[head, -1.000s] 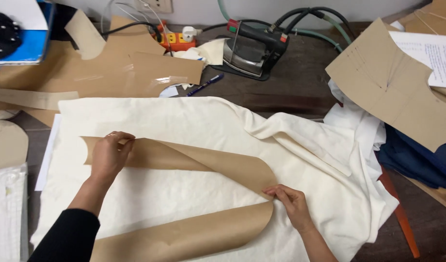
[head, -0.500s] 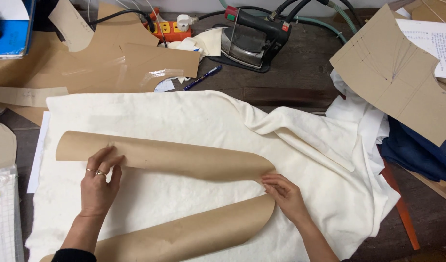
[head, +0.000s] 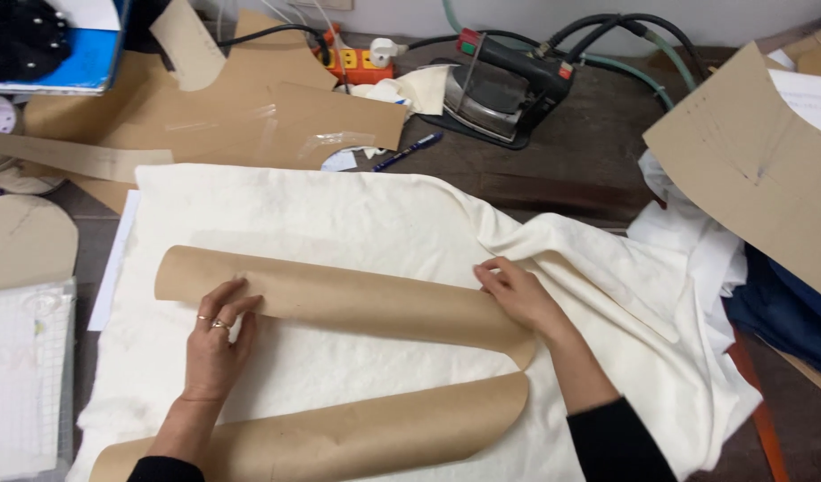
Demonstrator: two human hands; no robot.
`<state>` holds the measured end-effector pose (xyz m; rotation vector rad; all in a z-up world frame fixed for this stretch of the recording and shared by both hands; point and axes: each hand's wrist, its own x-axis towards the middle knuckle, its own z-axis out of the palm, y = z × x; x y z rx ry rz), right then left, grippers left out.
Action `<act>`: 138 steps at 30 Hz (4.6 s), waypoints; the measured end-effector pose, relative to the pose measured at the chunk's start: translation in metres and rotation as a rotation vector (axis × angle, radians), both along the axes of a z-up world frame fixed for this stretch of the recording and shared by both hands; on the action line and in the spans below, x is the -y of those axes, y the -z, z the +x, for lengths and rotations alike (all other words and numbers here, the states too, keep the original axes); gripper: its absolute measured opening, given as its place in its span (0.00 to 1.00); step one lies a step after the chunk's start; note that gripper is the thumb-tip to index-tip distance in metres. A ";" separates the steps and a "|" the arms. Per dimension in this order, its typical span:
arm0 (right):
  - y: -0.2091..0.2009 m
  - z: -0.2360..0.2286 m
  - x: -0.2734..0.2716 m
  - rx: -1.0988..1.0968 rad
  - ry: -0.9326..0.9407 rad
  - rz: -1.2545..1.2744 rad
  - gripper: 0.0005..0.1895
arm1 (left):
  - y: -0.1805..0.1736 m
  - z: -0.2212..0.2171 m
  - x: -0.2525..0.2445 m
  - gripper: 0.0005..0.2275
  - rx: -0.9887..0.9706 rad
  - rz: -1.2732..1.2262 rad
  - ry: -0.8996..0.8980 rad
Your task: The person spreads a white fabric on a work table and places two brown paper pattern pieces on top. They then use a yellow ruler to measure the distance between the pattern pieces and the fabric edges.
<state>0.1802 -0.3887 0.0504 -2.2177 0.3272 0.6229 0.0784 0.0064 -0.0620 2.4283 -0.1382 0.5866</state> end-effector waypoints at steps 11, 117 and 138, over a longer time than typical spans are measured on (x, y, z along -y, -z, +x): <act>0.079 0.022 -0.001 0.187 -0.115 0.501 0.27 | -0.011 -0.010 -0.002 0.15 0.069 0.046 -0.107; 0.098 0.073 -0.079 0.257 -0.453 -0.132 0.15 | -0.001 0.125 -0.109 0.15 -0.488 -0.813 -0.318; 0.107 0.081 -0.094 0.452 -0.408 -0.224 0.07 | 0.052 0.152 -0.126 0.12 -0.391 -0.270 -0.294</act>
